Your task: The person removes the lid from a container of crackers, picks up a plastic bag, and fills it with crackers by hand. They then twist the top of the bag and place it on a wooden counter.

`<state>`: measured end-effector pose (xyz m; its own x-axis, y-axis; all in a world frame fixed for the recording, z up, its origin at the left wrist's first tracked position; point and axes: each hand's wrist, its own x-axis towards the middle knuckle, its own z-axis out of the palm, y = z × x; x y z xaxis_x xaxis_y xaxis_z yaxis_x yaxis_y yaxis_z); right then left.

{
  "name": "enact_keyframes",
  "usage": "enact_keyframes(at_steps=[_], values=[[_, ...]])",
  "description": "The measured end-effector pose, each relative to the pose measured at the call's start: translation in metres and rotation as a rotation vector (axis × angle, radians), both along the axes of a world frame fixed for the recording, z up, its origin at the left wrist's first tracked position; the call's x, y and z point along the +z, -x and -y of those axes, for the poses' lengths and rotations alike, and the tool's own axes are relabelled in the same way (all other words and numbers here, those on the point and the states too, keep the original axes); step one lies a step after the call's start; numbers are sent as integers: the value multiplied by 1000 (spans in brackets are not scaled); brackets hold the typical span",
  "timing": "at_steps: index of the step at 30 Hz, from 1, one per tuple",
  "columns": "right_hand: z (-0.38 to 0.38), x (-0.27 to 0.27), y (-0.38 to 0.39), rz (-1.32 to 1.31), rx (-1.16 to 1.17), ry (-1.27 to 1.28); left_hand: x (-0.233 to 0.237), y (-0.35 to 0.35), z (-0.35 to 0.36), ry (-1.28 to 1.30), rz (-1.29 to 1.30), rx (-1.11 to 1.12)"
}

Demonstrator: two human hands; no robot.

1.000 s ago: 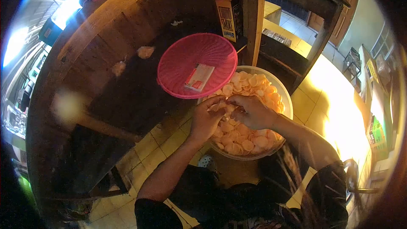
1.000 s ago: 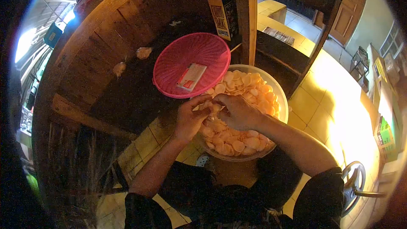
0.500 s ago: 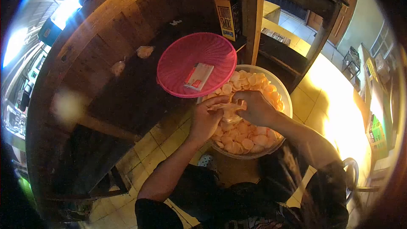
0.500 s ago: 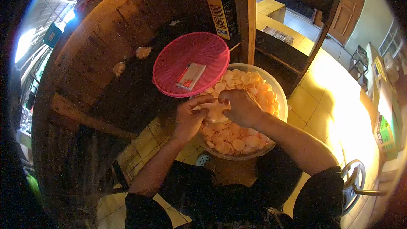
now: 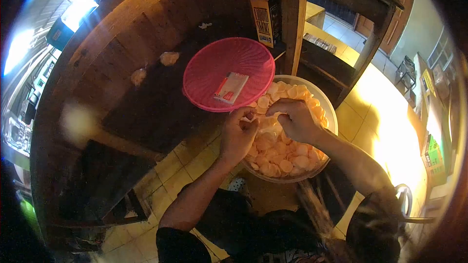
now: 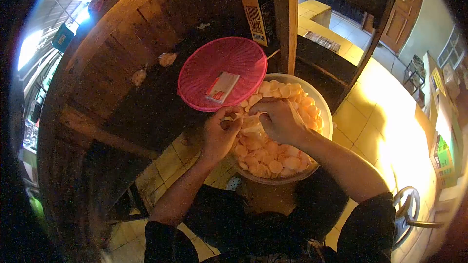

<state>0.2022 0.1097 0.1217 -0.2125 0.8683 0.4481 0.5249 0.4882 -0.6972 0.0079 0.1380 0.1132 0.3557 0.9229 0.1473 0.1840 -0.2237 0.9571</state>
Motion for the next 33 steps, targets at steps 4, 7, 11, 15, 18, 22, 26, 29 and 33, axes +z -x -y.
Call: enact_keyframes(at_steps=[4,7,11,15,18,22,26,29,33], values=[[5,6,0,-42,58,169,4,2,1,86,67,-81],[8,11,6,96,132,-8,2,-1,1,159,165,-76],[4,4,15,97,116,-22,7,-3,2,174,292,-132],[5,10,8,114,94,77,17,-2,4,-81,121,-60],[9,14,7,-60,204,139,23,-7,16,-60,183,-176],[8,12,5,-228,264,239,13,-6,12,252,89,-559],[10,28,1,-443,222,462,18,-3,9,471,-85,-539],[6,22,2,-439,218,366,-5,0,0,352,-223,-523],[5,25,-2,-392,143,433,13,2,3,369,-12,-501]])
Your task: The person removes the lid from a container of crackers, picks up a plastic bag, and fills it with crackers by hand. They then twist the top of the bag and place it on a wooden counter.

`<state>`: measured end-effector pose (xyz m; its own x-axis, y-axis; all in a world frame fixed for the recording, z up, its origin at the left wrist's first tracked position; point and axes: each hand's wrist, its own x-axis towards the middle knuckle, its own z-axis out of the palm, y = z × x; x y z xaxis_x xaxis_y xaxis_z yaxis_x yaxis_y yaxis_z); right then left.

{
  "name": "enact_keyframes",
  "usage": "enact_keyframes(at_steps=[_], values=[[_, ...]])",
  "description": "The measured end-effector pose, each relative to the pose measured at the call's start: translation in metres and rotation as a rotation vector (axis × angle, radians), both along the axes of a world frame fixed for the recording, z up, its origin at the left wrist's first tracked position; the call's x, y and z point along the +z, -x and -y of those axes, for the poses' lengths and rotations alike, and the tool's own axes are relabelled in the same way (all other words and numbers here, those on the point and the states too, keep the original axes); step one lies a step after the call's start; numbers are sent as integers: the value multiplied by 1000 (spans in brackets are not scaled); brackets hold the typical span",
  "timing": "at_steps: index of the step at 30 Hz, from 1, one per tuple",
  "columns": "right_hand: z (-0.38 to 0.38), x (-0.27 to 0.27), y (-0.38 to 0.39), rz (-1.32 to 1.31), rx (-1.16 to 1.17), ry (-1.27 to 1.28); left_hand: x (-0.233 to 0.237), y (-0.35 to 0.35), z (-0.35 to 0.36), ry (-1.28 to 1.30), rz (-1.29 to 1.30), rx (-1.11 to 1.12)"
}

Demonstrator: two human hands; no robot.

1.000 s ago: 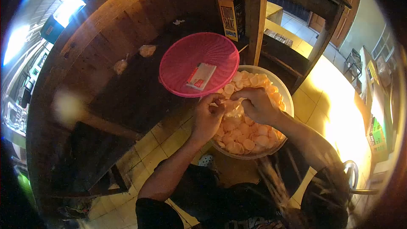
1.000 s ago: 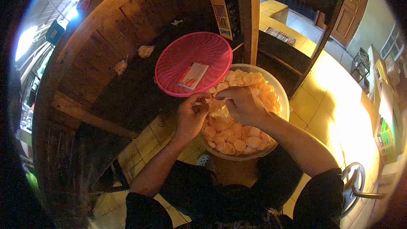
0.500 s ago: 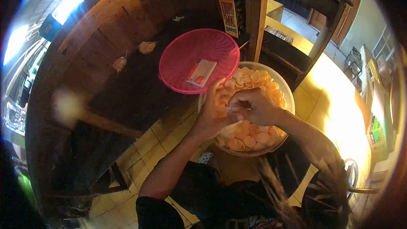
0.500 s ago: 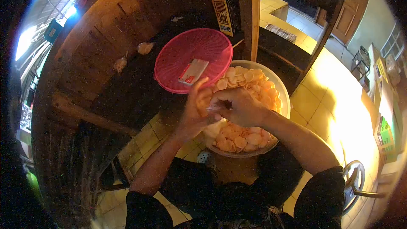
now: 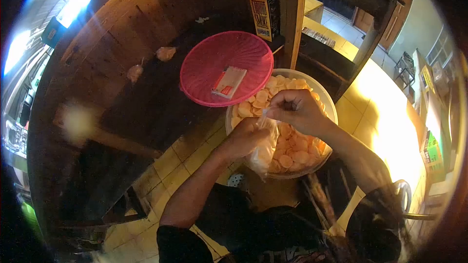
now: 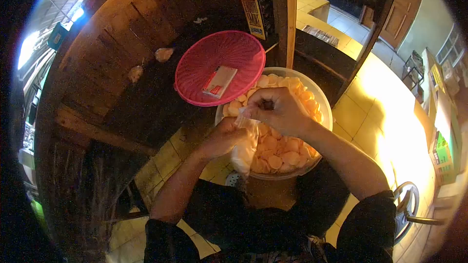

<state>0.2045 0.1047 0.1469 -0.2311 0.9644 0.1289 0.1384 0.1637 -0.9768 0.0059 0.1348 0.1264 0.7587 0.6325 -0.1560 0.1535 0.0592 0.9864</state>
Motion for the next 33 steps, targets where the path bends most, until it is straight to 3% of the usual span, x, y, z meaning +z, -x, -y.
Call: enact_keyframes(at_steps=[3,5,7,9,11,14,17,20,24,26,30,32,33], values=[[-3,-1,2,-77,-51,-129,-14,13,-6,-77,-39,24],[-5,3,-3,-55,19,23,-18,20,-6,-147,-94,37],[-10,-15,-7,48,78,-237,-5,22,-2,-112,-100,77],[-9,-12,-7,159,199,-340,7,24,1,-46,-78,128],[0,-7,-3,181,187,-239,4,22,1,-37,-82,100],[-5,-14,-2,94,258,-315,-1,23,-1,-113,-19,77],[-2,-11,-1,82,236,-295,-5,21,-2,-21,-103,40],[-3,-17,-5,166,242,-335,-5,17,0,-131,-116,23],[-5,-23,-2,200,204,-405,4,13,5,-30,-86,21],[-6,-24,0,262,35,-504,14,10,12,0,-74,14],[-4,-15,-3,307,-58,-590,18,14,6,-56,-206,-32],[-7,-17,0,127,-85,-653,15,18,4,-69,-248,-53],[-4,-12,0,130,-87,-655,24,13,12,-37,-181,41]])
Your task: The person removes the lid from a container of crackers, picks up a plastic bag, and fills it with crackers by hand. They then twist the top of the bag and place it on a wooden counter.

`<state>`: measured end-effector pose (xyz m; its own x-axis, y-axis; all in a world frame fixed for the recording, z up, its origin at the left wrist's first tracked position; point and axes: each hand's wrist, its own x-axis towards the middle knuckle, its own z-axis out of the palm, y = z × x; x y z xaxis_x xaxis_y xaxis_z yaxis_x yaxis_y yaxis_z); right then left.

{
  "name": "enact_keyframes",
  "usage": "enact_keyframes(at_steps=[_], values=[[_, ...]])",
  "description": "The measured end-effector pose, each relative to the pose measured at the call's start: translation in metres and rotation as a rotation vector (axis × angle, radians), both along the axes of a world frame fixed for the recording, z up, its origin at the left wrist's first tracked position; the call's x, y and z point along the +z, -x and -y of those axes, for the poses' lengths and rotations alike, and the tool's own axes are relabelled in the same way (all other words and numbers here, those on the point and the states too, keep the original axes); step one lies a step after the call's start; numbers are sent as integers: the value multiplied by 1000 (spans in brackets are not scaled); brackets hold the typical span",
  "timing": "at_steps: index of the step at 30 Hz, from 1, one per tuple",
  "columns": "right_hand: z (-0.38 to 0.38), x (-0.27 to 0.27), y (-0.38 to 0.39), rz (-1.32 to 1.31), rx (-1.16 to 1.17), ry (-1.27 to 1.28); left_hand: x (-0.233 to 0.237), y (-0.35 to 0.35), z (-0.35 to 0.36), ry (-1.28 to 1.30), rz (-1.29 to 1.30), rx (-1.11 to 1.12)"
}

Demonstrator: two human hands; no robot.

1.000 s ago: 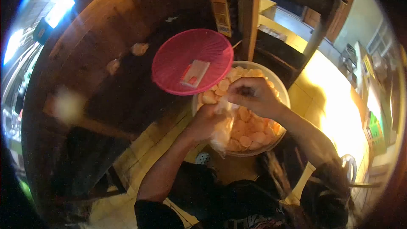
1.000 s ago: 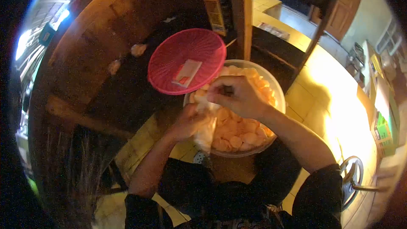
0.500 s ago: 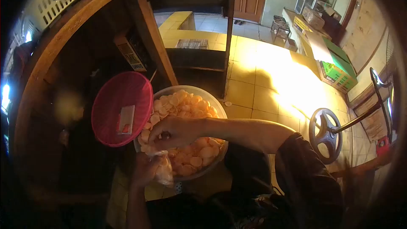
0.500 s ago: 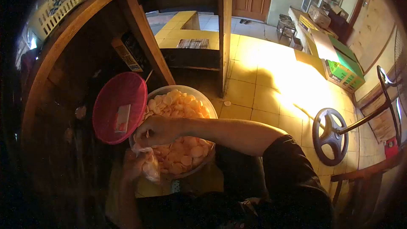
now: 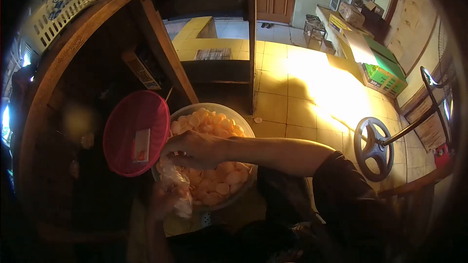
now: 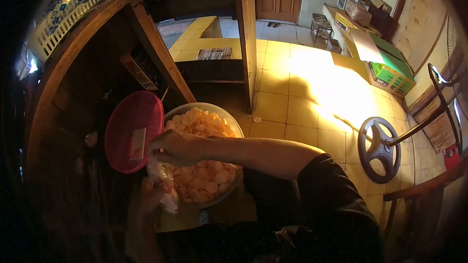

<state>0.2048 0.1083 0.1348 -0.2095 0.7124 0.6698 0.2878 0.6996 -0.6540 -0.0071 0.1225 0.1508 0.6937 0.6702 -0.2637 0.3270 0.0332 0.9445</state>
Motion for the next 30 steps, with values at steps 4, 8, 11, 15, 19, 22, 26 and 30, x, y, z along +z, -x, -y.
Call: enact_keyframes(at_steps=[4,8,11,15,19,22,26,30], values=[[4,3,-1,95,54,166,-16,11,-10,34,42,-16],[-1,6,-7,178,-41,317,-15,14,-16,72,36,-125],[-2,0,-3,24,-15,33,-1,7,-11,129,108,12],[7,8,-2,-5,65,-6,-6,10,-15,181,161,42],[11,14,-7,60,51,24,-4,10,-14,182,208,32],[15,17,-6,98,114,49,-16,15,-14,120,114,197],[9,-5,7,227,163,202,-25,9,-22,6,103,62],[12,1,5,64,168,296,-34,18,-27,11,133,20]])
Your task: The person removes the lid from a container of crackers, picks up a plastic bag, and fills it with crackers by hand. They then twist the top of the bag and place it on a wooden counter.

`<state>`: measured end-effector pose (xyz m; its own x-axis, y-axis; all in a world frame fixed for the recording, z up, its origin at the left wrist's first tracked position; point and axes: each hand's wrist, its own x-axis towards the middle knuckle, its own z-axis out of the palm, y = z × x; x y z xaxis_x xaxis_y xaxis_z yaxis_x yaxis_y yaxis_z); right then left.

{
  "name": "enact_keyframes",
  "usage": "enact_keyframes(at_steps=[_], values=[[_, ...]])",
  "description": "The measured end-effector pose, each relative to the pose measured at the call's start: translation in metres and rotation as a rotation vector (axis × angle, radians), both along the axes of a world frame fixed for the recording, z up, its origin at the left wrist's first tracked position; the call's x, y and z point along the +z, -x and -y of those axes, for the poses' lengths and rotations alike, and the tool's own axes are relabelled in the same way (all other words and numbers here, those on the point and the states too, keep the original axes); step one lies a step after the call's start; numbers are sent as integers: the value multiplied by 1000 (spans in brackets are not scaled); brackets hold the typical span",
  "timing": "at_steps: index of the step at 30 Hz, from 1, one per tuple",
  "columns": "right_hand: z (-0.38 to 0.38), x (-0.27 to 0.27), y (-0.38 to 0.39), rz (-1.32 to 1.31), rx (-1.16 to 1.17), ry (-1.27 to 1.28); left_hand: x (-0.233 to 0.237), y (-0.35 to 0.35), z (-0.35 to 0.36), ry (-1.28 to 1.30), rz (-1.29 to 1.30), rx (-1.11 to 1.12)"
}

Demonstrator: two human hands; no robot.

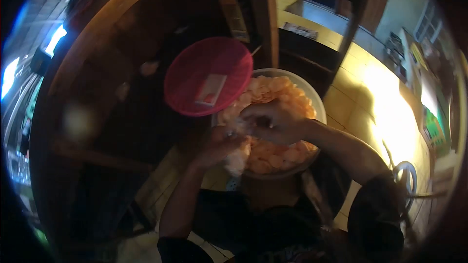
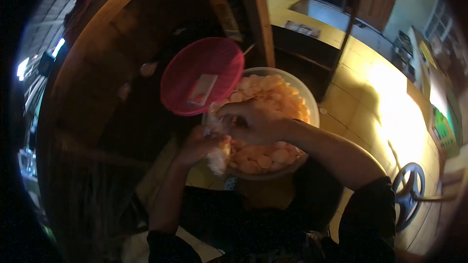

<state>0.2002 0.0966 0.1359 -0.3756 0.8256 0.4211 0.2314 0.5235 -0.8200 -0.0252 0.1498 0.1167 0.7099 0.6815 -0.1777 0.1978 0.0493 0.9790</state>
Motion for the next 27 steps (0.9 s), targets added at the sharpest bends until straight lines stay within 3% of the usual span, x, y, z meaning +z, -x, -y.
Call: enact_keyframes(at_steps=[1,3,4,7,10,14,16,19,22,26,27], values=[[0,6,-1,-2,33,-1,-4,2,-4,48,-34,-88],[4,21,-7,-137,0,305,2,3,-3,49,-82,-70],[2,22,-10,-133,7,306,7,0,-1,46,-124,-81],[-5,17,-19,-491,-41,366,19,-9,8,53,-13,-27],[-9,17,-22,-589,-23,367,25,-12,13,110,79,-17],[-10,14,-26,-406,-8,416,20,-7,8,117,113,-78],[-8,4,-20,-91,-5,174,22,-9,10,173,68,-86],[-2,-5,-7,110,147,152,31,-14,16,113,150,-131],[-2,-4,15,-77,135,186,29,-17,21,41,-60,-139],[-8,-6,19,-88,156,28,20,-29,29,34,86,-52],[-6,-3,13,-145,179,233,20,-30,26,74,12,-105]])
